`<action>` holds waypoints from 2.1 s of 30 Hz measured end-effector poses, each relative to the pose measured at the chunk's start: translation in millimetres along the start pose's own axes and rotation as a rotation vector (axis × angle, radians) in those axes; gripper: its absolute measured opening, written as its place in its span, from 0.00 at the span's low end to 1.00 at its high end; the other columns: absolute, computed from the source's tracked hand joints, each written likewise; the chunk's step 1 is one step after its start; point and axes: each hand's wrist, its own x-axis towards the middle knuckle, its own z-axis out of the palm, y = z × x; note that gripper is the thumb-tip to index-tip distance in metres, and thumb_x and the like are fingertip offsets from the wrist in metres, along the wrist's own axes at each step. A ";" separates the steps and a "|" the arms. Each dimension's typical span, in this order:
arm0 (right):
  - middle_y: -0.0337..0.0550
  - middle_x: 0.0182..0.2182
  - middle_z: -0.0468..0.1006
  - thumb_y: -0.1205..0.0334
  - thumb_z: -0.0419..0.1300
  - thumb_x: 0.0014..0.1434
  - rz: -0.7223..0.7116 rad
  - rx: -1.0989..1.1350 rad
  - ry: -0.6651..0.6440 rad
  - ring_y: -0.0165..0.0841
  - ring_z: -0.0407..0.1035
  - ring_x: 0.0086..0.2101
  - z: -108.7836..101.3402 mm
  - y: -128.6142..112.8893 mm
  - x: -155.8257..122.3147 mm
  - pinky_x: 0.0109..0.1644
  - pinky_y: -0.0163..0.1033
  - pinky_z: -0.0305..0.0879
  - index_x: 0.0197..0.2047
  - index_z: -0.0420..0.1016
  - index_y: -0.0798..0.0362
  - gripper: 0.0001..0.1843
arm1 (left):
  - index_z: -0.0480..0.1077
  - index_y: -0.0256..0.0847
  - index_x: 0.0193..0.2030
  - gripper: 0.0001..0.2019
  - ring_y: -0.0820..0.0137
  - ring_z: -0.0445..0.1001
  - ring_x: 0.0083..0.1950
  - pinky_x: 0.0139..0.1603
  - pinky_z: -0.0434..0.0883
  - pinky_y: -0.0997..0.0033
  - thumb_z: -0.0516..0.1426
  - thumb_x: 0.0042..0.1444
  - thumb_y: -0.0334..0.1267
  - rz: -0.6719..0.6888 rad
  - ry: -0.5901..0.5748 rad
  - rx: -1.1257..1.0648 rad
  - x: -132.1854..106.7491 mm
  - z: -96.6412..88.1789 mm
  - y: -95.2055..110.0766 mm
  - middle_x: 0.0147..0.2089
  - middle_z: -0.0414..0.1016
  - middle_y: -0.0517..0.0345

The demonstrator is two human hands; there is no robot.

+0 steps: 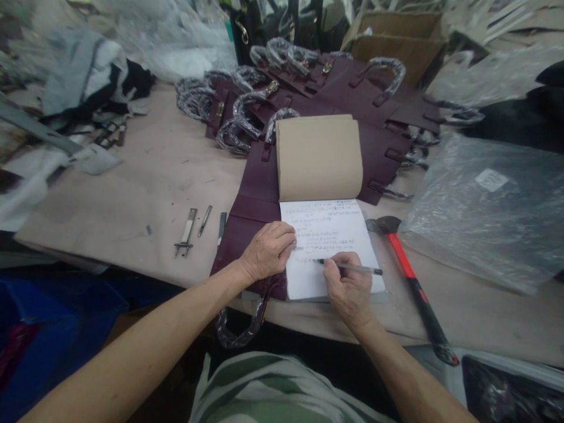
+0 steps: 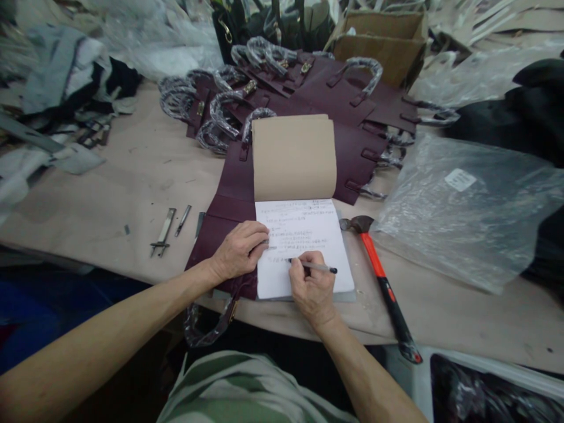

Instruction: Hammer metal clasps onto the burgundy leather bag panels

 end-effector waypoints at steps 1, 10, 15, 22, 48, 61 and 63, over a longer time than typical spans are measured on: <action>0.34 0.20 0.68 0.58 0.56 0.61 -0.004 -0.002 0.007 0.29 0.62 0.20 -0.1 0.0 0.0 0.26 0.35 0.59 0.29 0.66 0.50 0.10 | 0.72 0.37 0.39 0.05 0.61 0.71 0.48 0.49 0.70 0.59 0.54 0.64 0.31 -0.002 -0.002 -0.001 0.1 0.0 0.1 0.46 0.75 0.49; 0.33 0.19 0.66 0.59 0.56 0.61 -0.011 0.018 0.002 0.28 0.61 0.20 1.4 2.6 -1.4 0.25 0.35 0.58 0.28 0.66 0.50 0.10 | 0.71 0.38 0.39 0.05 0.62 0.71 0.48 0.49 0.70 0.60 0.54 0.63 0.31 -0.003 -0.010 0.003 -0.3 -0.1 -0.2 0.46 0.75 0.49; 0.33 0.19 0.66 0.60 0.57 0.60 -0.001 0.017 0.024 0.28 0.61 0.19 0.8 0.1 -2.1 0.25 0.35 0.57 0.28 0.65 0.50 0.10 | 0.71 0.38 0.39 0.05 0.62 0.71 0.48 0.48 0.70 0.60 0.54 0.63 0.31 0.003 -0.005 0.000 0.1 -0.4 0.4 0.45 0.75 0.49; 0.33 0.21 0.68 0.59 0.57 0.61 0.074 0.080 0.075 0.28 0.62 0.20 -0.8 4.7 -5.0 0.26 0.35 0.60 0.29 0.67 0.51 0.09 | 0.72 0.38 0.39 0.05 0.61 0.71 0.49 0.50 0.70 0.59 0.54 0.63 0.31 -0.012 -0.007 -0.018 -1.4 2.2 -1.3 0.46 0.75 0.49; 0.33 0.20 0.67 0.58 0.57 0.61 0.009 0.082 -0.055 0.27 0.61 0.20 -5.0 9.4 0.2 0.24 0.34 0.57 0.30 0.67 0.50 0.09 | 0.71 0.38 0.39 0.05 0.61 0.71 0.49 0.50 0.70 0.59 0.54 0.63 0.31 -0.004 -0.004 -0.015 -1.4 1.8 -1.1 0.46 0.75 0.49; 0.32 0.21 0.67 0.61 0.57 0.61 -0.018 0.071 -0.025 0.27 0.61 0.20 -2.7 9.7 0.9 0.24 0.33 0.56 0.31 0.67 0.50 0.07 | 0.71 0.37 0.40 0.04 0.61 0.71 0.49 0.50 0.70 0.59 0.55 0.63 0.30 0.006 -0.003 -0.017 -1.3 1.4 -1.8 0.46 0.75 0.49; 0.32 0.21 0.67 0.61 0.57 0.61 -0.014 0.073 -0.037 0.27 0.61 0.20 -2.6 10.5 0.6 0.24 0.33 0.56 0.30 0.67 0.50 0.07 | 0.71 0.37 0.40 0.04 0.61 0.71 0.49 0.50 0.70 0.59 0.55 0.63 0.30 0.007 -0.001 -0.021 -1.4 2.1 -2.2 0.46 0.75 0.49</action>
